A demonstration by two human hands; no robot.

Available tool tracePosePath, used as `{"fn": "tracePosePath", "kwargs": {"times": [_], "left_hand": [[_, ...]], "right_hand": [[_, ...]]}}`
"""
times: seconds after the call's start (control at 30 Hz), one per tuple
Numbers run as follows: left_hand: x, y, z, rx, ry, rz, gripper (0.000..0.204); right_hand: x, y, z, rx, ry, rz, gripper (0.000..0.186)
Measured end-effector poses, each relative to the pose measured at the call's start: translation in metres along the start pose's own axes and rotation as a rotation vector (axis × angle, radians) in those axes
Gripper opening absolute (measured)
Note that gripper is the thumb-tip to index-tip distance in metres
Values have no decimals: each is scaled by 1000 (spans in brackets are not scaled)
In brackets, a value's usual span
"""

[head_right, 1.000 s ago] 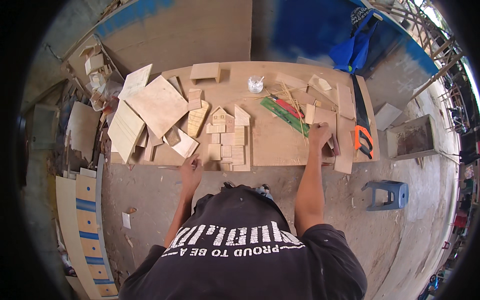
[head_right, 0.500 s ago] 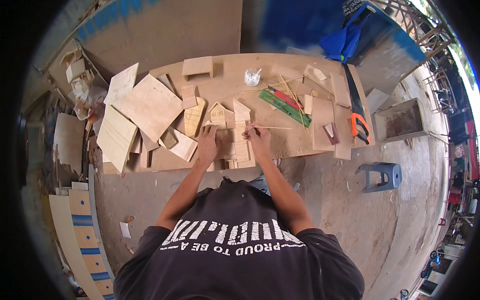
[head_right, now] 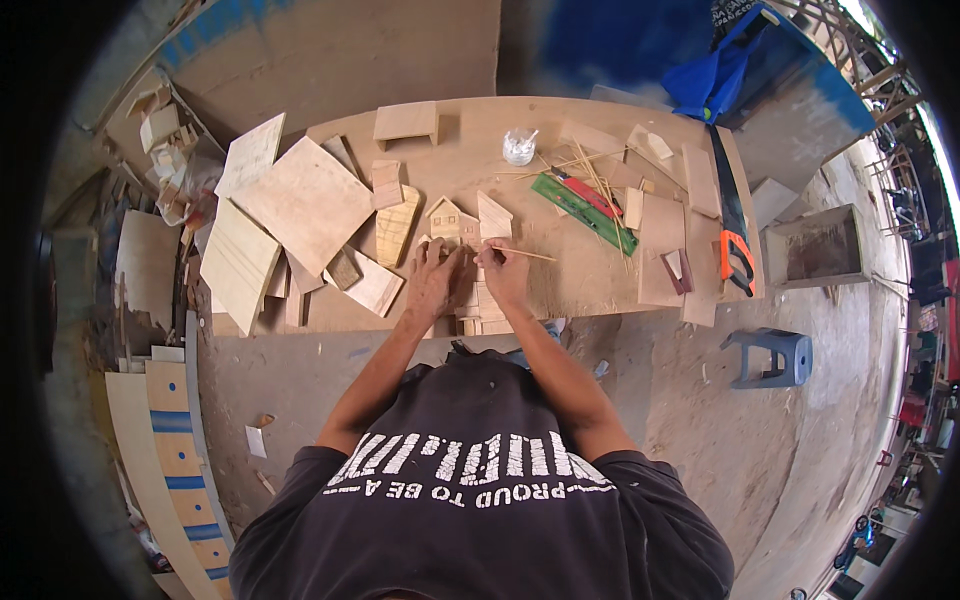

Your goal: The person marks and glues small wooden pieces together by hand to construct a miniature house model.

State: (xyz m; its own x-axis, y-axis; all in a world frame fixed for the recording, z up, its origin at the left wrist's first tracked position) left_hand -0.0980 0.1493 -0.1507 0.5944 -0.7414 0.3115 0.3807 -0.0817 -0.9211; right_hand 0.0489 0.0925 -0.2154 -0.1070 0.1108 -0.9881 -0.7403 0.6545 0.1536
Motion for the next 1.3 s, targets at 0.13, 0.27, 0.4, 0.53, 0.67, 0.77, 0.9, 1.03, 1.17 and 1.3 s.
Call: {"fn": "tracePosePath", "kwargs": {"times": [0.13,0.27,0.4,0.53,0.67,0.77,0.9,1.03,1.17,1.3], "left_hand": [[-1,8,1,-71,-2,44,51],[-4,12,0,-57,14,44,52],[-4,14,-1,-39,21,62,52],[-4,15,-1,-39,20,52,53],[-5,14,-1,-30,25,64,54],[-6,15,-1,-42,29,62,53],[-5,9,-2,-27,43,10,49],[-6,7,-3,-20,66,-24,47],[-7,4,-5,21,99,-77,48],[-5,0,-5,4,94,-77,49]], "right_hand": [[3,0,2,-11,-23,-66,10],[1,0,0,-10,-12,-92,12],[2,0,0,-17,4,-114,15],[3,0,0,-10,4,-95,16],[2,0,-1,-14,-9,-100,15],[1,1,-1,-10,-16,-90,15],[4,0,-2,-5,13,-56,14],[0,1,-4,17,-33,-20,13],[-8,6,-8,-31,-96,-171,12],[-17,9,-10,-57,-150,-281,13]]}}
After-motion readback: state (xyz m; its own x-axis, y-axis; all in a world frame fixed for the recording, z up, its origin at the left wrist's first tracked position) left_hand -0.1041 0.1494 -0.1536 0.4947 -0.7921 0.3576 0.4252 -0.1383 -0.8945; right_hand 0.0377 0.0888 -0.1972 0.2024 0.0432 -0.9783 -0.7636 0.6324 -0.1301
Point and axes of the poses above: each hand's wrist, its own z-axis towards the middle knuckle, its own y-axis out of the palm, x = y × z, the point moved 7 cm from there along z, towards the middle knuckle, and after that the axes turned 5 degrees about z, right-handed, at the moved point
